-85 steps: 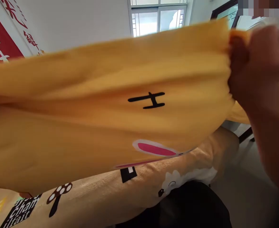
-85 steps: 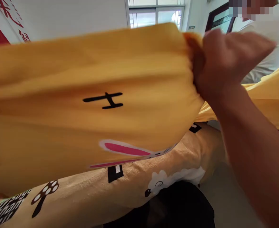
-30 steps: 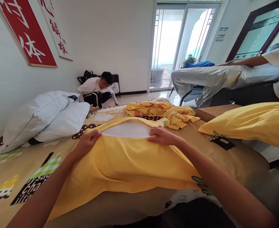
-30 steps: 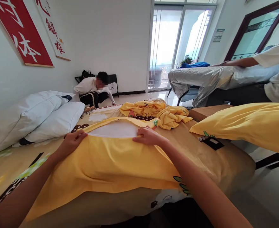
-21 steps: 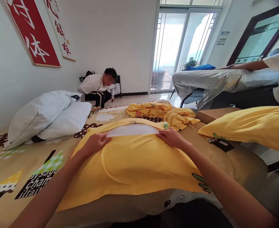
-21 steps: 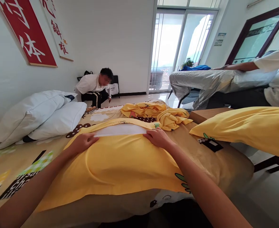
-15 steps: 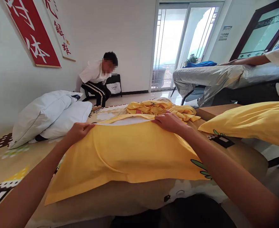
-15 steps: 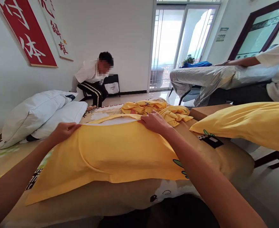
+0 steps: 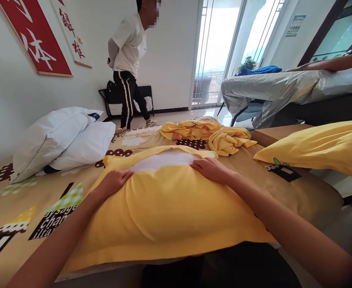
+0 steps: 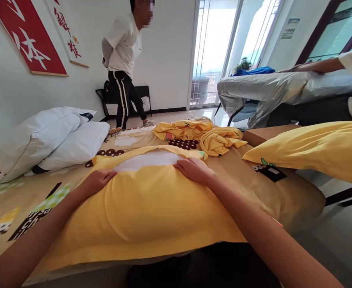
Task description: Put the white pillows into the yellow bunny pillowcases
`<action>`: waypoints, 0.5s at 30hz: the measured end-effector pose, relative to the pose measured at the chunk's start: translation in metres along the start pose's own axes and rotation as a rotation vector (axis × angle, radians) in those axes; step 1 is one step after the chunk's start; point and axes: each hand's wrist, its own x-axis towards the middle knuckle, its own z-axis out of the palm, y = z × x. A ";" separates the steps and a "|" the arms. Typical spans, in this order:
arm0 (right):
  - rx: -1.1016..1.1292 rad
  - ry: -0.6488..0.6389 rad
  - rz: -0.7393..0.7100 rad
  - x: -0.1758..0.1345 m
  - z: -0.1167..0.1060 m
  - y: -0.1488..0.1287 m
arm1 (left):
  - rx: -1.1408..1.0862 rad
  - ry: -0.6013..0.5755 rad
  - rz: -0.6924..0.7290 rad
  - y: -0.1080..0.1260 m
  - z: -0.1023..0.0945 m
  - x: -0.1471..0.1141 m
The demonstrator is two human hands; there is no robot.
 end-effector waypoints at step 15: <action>-0.205 -0.083 0.523 0.034 0.003 0.009 | 0.286 0.079 -0.159 -0.004 -0.003 0.044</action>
